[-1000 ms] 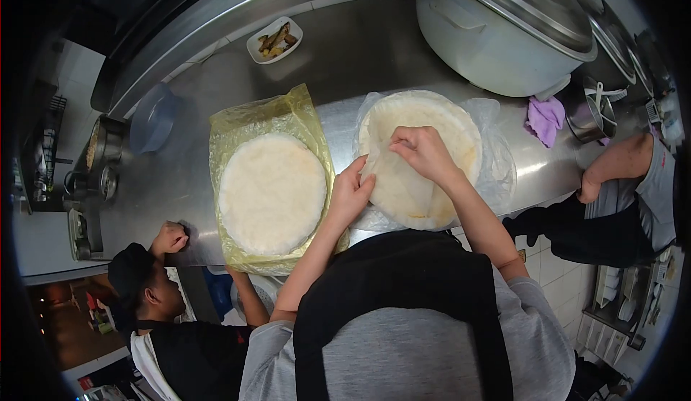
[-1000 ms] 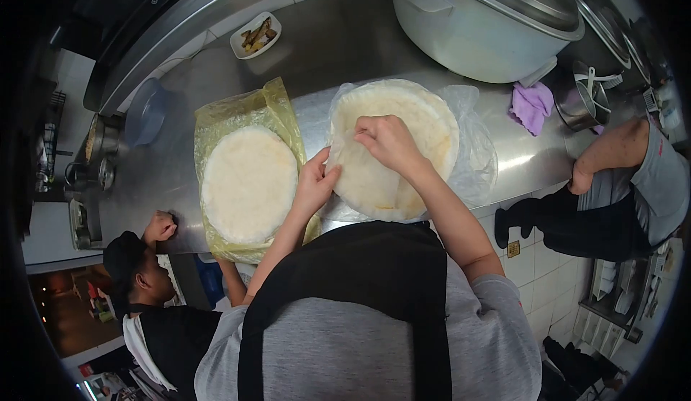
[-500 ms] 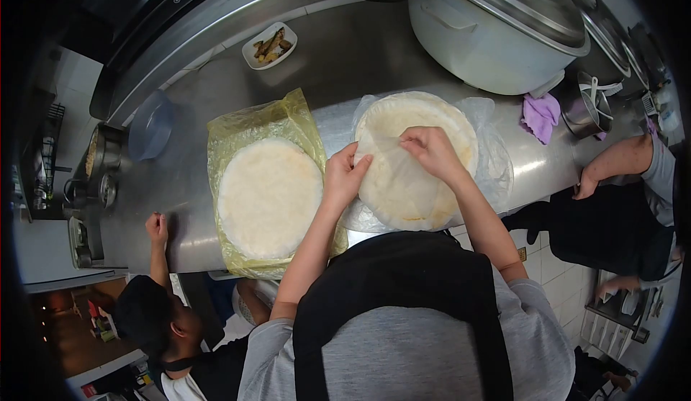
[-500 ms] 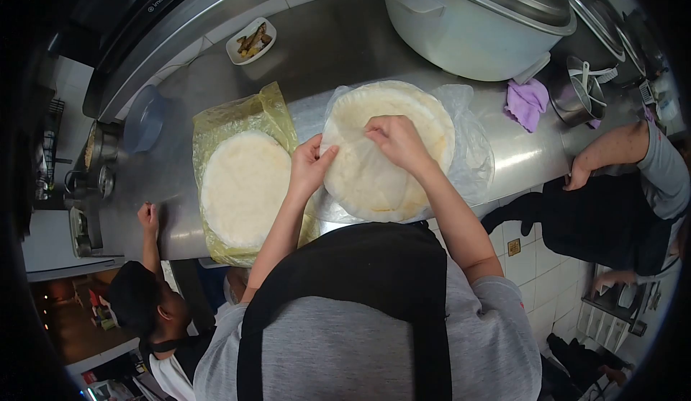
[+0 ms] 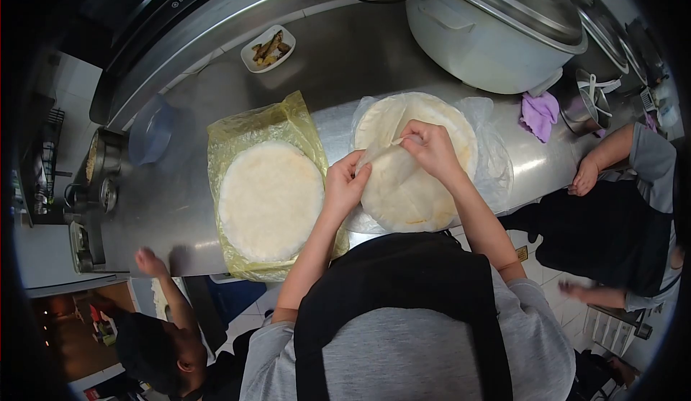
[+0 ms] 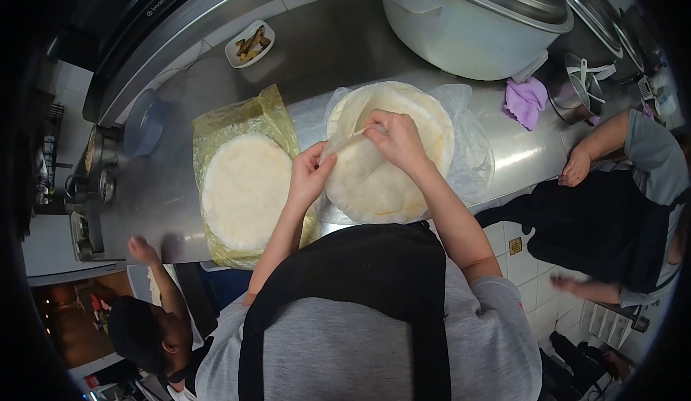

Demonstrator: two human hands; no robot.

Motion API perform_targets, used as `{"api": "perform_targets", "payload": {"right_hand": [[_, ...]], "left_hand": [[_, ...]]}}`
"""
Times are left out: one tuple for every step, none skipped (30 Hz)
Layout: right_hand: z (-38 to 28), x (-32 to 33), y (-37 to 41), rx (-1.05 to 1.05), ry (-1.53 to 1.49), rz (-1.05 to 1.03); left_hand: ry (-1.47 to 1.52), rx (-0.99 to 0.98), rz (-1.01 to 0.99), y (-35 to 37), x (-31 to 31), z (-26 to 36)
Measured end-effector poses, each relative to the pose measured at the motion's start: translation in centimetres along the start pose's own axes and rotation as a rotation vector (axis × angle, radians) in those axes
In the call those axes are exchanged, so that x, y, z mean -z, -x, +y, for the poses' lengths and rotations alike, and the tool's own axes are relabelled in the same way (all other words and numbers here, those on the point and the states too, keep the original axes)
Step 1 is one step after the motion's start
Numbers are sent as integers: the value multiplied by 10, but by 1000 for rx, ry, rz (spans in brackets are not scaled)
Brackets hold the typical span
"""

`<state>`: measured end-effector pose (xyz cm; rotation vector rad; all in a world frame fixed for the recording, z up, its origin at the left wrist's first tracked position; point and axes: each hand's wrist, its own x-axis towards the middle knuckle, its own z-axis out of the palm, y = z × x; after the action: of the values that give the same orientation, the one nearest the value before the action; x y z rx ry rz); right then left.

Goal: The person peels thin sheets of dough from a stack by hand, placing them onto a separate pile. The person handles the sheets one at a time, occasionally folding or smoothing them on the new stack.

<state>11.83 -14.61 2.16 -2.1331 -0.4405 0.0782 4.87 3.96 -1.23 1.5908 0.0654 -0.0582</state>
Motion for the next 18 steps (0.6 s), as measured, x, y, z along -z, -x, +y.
{"api": "perform_targets", "payload": {"right_hand": [[3,-1,2,-21,-88,-9],[6,-3,4,-41,-174,-19],[11,-10,7,-33,-164,-13],[15,-20,10,25,-183,-38],[18,-20,8,79,-191,-59],[13,-16,4,71,-163,-43],[5,-17,8,66,-158,-76],[-1,-16,12,67,-161,-115],[-3,-12,15,61,-159,-116],[-8,-11,16,91,-107,-122],[-11,-13,14,126,-55,-127],[-10,-13,13,131,-61,-126],[-7,-11,12,134,-24,-109],[-3,-7,12,135,15,-93],[-2,-3,11,134,14,-94],[-2,2,10,94,18,-82],[-2,3,10,55,20,-71],[-3,3,9,59,19,-73]], "left_hand": [[-17,17,-15,0,2,1],[-32,32,-31,-1,3,2],[-26,19,-33,-2,7,1],[-222,-85,-28,-4,11,-3],[-408,-194,-25,-13,9,-4],[-385,-210,-43,-21,0,1],[-302,-224,28,-21,-7,11],[-227,-235,107,-21,-9,16],[-339,-121,66,-22,-4,17],[-343,-117,67,-22,-4,17],[-369,-211,57,-22,-4,18],[-395,-306,45,-22,-3,19],[-399,-306,45,-21,-2,21],[-466,-256,34,-19,-2,24],[-532,-205,24,-18,-1,25],[-534,-204,25,-17,-2,26],[-526,-200,41,-16,-2,26],[-517,-196,57,-15,-3,27]]}}
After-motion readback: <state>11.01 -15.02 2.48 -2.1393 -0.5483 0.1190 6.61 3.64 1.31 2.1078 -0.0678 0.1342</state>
